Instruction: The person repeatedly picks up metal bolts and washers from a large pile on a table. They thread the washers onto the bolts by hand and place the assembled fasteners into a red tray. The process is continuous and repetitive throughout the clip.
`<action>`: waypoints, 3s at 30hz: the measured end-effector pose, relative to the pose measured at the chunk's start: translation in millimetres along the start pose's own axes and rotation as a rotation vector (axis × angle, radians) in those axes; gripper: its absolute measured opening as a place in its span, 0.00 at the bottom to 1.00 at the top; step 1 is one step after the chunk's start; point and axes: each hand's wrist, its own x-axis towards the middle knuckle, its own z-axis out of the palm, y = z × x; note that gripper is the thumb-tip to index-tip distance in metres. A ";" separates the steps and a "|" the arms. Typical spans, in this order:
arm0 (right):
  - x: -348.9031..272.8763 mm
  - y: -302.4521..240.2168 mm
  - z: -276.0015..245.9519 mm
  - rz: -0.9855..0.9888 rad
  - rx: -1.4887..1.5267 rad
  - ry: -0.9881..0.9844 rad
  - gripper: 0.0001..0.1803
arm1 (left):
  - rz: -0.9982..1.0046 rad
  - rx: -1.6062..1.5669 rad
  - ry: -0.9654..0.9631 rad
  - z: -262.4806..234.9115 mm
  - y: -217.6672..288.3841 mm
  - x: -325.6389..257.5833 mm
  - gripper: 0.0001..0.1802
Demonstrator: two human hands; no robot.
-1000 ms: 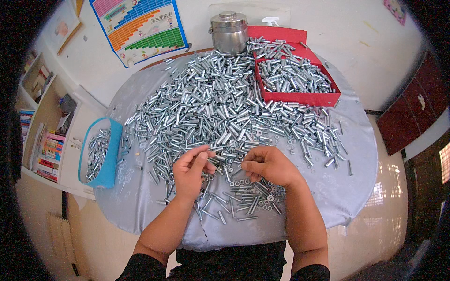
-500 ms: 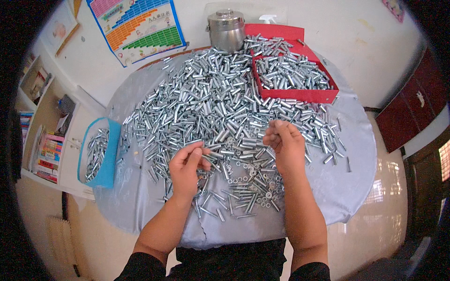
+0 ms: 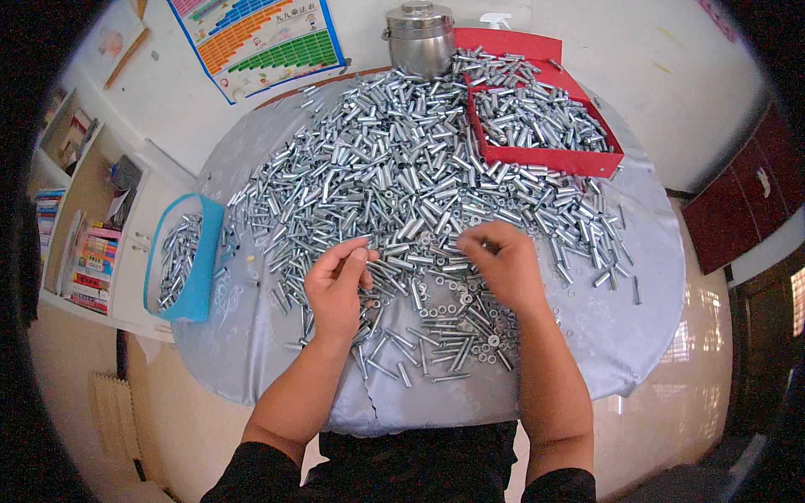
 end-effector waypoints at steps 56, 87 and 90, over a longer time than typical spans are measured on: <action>-8.3 -16.1 37.5 -0.317 -0.468 -0.138 0.09 | -0.057 0.052 -0.008 0.4 -2.9 5.0 0.11; -15.3 -26.6 26.8 -0.274 -0.146 -0.152 0.12 | -0.084 0.080 -0.149 4.2 -4.9 -2.3 0.11; -17.6 -32.1 29.2 -0.216 -0.069 -0.132 0.12 | -0.125 0.086 -0.147 6.5 -6.4 -3.7 0.13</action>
